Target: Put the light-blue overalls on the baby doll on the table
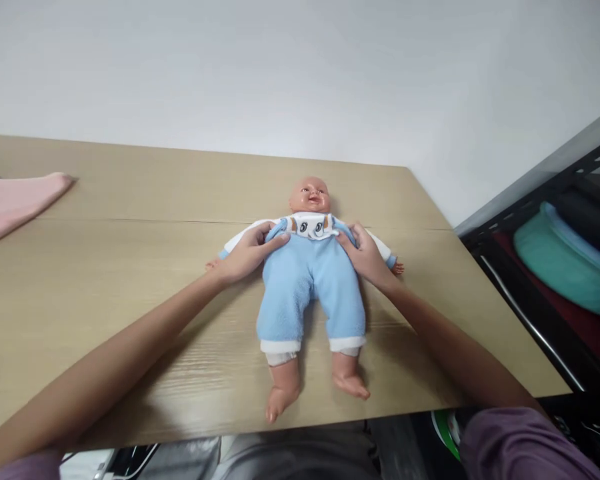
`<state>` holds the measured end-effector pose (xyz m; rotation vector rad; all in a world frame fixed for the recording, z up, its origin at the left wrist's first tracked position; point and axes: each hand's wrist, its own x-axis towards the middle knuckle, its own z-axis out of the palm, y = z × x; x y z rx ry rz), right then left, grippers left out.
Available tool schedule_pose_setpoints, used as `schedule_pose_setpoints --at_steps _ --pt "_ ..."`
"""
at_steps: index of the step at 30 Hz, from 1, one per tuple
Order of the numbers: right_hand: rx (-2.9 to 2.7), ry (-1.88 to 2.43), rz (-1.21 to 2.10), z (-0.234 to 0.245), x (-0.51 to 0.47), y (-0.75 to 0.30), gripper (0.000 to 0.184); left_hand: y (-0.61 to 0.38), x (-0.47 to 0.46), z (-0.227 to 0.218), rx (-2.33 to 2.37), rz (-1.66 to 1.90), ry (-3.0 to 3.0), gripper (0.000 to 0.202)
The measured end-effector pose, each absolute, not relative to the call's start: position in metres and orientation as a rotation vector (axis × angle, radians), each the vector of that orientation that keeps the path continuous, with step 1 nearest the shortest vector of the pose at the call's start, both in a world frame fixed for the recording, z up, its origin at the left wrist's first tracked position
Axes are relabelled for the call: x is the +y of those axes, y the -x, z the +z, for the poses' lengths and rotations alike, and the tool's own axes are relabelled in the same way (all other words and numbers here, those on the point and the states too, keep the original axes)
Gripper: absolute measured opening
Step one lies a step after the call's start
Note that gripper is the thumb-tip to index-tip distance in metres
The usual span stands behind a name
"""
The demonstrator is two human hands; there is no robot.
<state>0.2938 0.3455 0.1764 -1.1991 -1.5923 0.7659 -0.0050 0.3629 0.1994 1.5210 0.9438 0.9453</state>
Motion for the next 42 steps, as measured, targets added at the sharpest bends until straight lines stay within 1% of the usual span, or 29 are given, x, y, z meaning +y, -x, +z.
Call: schedule_pose_setpoints --at_steps 4,7,9,11,13,15,21,26,29,32,36,42 --pt "-1.603 1.335 0.836 0.153 0.334 -0.312 0.05 0.015 0.363 0.171 1.101 0.915 -1.667 0.038" --pt "-1.544 1.308 0.942 0.145 0.317 -0.323 0.047 0.021 0.362 0.156 1.155 0.98 -1.666 0.029" --pt "-1.442 1.277 1.046 0.144 0.311 -0.325 0.043 0.018 0.362 0.153 1.109 1.024 -1.548 0.029" --pt "-1.329 1.233 1.222 0.145 0.31 -0.324 0.04 0.013 0.361 0.155 0.986 1.052 -1.334 0.028" --pt "-1.255 1.188 1.402 0.148 0.312 -0.322 0.04 0.007 0.359 0.158 0.865 1.059 -1.121 0.029" --pt "-1.24 1.153 1.486 0.15 0.315 -0.321 0.041 0.004 0.359 0.159 0.819 1.057 -1.025 0.028" --pt "-1.311 1.142 1.314 0.151 0.322 -0.327 0.039 0.006 0.365 0.153 0.837 1.09 -1.115 0.029" --pt "-1.209 1.134 1.332 0.16 0.326 -0.327 0.037 0.012 0.369 0.161 0.834 1.065 -1.191 0.034" --pt "-1.156 1.06 1.264 0.162 0.329 -0.32 0.037 0.013 0.365 0.164 0.795 1.037 -1.186 0.037" --pt "-1.157 1.024 1.169 0.157 0.332 -0.313 0.041 0.011 0.364 0.161 0.757 1.117 -1.148 0.04" --pt "-1.203 1.105 1.111 0.141 0.335 -0.311 0.045 0.006 0.367 0.153 0.731 1.255 -1.111 0.042" --pt "-1.156 1.14 1.024 0.133 0.335 -0.31 0.045 0.003 0.371 0.146 0.71 1.312 -1.084 0.043"
